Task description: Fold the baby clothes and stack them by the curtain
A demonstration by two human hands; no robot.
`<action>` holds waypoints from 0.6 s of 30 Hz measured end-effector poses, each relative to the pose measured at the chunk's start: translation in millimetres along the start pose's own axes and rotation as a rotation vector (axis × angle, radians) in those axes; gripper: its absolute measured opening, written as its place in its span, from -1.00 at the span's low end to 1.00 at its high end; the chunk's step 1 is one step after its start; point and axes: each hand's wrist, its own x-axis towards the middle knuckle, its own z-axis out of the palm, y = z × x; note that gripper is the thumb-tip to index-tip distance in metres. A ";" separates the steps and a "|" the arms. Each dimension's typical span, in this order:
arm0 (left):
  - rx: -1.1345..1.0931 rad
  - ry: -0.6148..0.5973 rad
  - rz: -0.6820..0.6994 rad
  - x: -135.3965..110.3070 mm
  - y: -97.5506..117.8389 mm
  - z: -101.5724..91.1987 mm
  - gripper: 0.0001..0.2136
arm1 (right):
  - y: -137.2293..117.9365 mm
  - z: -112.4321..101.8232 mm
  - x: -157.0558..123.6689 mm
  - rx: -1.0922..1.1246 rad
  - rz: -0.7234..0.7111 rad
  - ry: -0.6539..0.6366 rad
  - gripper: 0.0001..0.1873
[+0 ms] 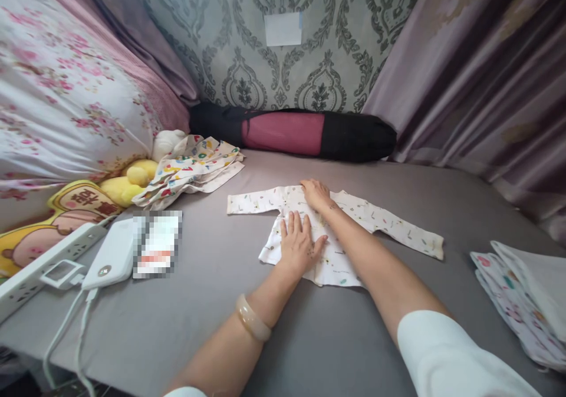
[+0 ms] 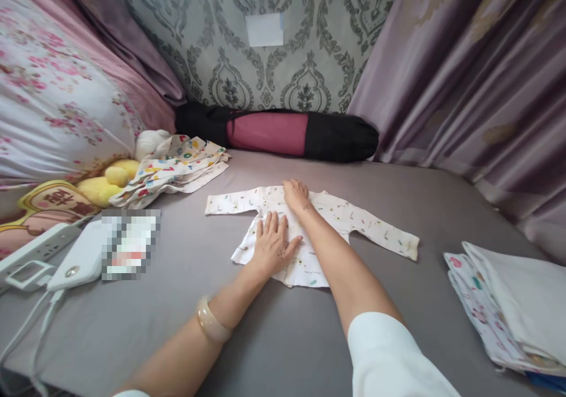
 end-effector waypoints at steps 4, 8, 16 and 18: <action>-0.012 -0.009 -0.010 3.9 -5.4 -3.1 -0.20 | -2.7 2.4 4.7 -0.003 0.016 -0.005 -0.63; -0.015 -0.022 -0.038 5.0 -6.0 -4.1 -0.17 | -3.6 9.2 3.8 0.009 0.054 0.071 -0.60; -0.016 -0.023 -0.069 5.1 -6.1 -2.3 -0.15 | -7.8 27.2 0.8 0.041 0.109 0.184 -0.58; -0.015 -0.018 -0.068 5.8 -7.2 -1.1 -0.13 | -5.6 28.1 -1.6 0.061 0.100 0.199 -0.58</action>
